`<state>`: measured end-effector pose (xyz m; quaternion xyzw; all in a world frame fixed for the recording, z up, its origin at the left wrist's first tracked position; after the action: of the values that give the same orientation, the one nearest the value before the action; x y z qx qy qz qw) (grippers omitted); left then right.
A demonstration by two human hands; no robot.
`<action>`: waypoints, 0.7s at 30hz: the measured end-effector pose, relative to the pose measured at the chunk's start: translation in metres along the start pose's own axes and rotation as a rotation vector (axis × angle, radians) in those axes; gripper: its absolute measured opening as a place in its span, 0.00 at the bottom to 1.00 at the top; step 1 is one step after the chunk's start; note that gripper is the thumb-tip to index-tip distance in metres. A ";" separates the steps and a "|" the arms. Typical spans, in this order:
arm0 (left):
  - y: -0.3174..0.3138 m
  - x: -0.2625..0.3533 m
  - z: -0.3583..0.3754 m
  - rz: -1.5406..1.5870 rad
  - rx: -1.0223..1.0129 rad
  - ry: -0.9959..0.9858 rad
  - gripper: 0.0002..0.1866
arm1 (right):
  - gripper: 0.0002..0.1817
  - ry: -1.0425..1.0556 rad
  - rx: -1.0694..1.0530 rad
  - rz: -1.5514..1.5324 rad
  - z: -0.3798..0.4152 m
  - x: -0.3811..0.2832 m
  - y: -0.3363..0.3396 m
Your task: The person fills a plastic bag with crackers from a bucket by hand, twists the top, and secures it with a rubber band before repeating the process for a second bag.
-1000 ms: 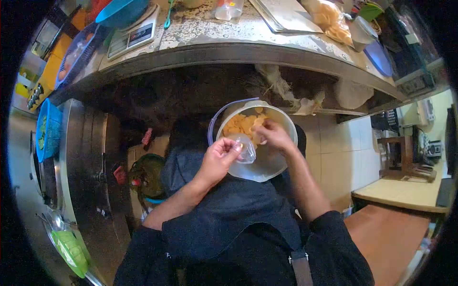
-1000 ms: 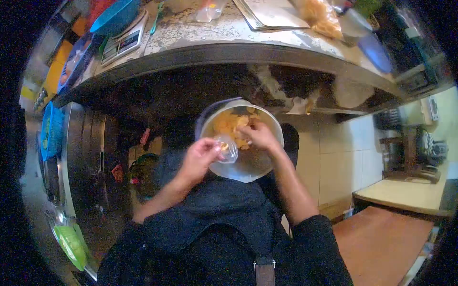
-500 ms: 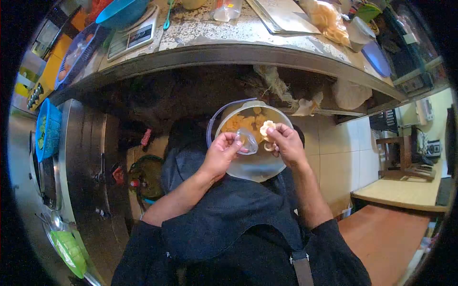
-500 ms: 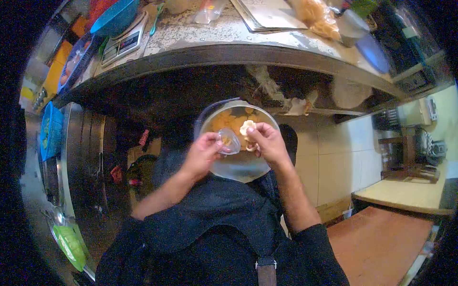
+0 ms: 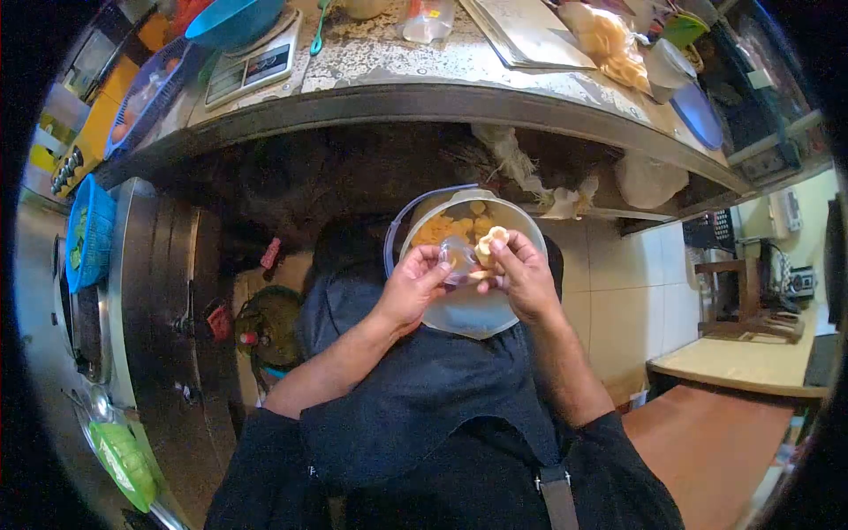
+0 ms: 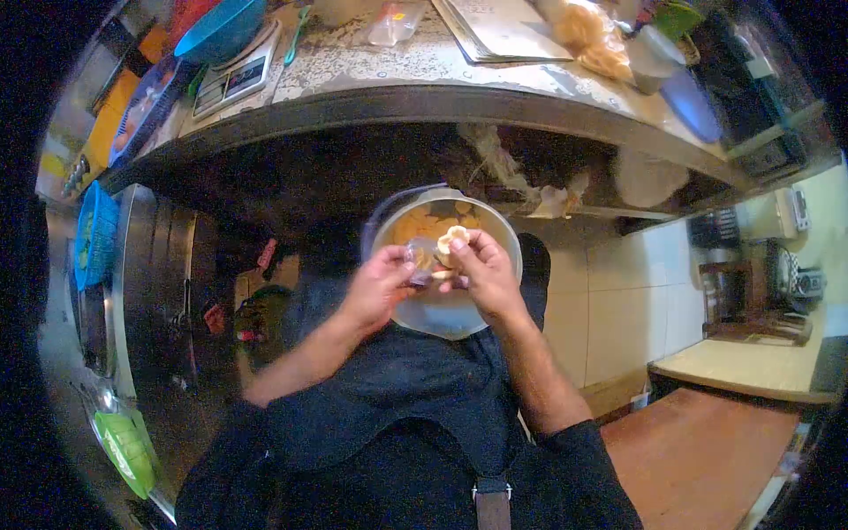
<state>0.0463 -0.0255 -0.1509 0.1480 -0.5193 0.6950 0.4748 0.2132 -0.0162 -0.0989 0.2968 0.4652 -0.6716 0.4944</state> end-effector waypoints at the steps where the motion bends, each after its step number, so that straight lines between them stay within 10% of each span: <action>1: 0.001 -0.002 -0.001 0.017 -0.007 0.005 0.12 | 0.13 -0.014 -0.017 -0.077 -0.001 0.002 -0.002; 9: -0.002 0.002 0.002 0.099 -0.046 0.046 0.14 | 0.12 -0.016 0.027 -0.231 -0.011 0.012 -0.013; 21: 0.001 0.004 0.006 0.132 0.038 0.055 0.12 | 0.08 0.436 -0.010 0.418 0.022 -0.029 -0.017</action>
<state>0.0417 -0.0285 -0.1464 0.1034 -0.5013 0.7383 0.4393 0.2081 -0.0243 -0.0601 0.5207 0.4925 -0.4733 0.5121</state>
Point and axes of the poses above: each hand's wrist, its own z-axis away from the middle knuckle, its own y-axis out of the back of the hand, x = y × z, the point moved 3 cm from there along -z, towards the middle knuckle, and after that the axes turned 4 degrees about x, right-handed, at the moved point
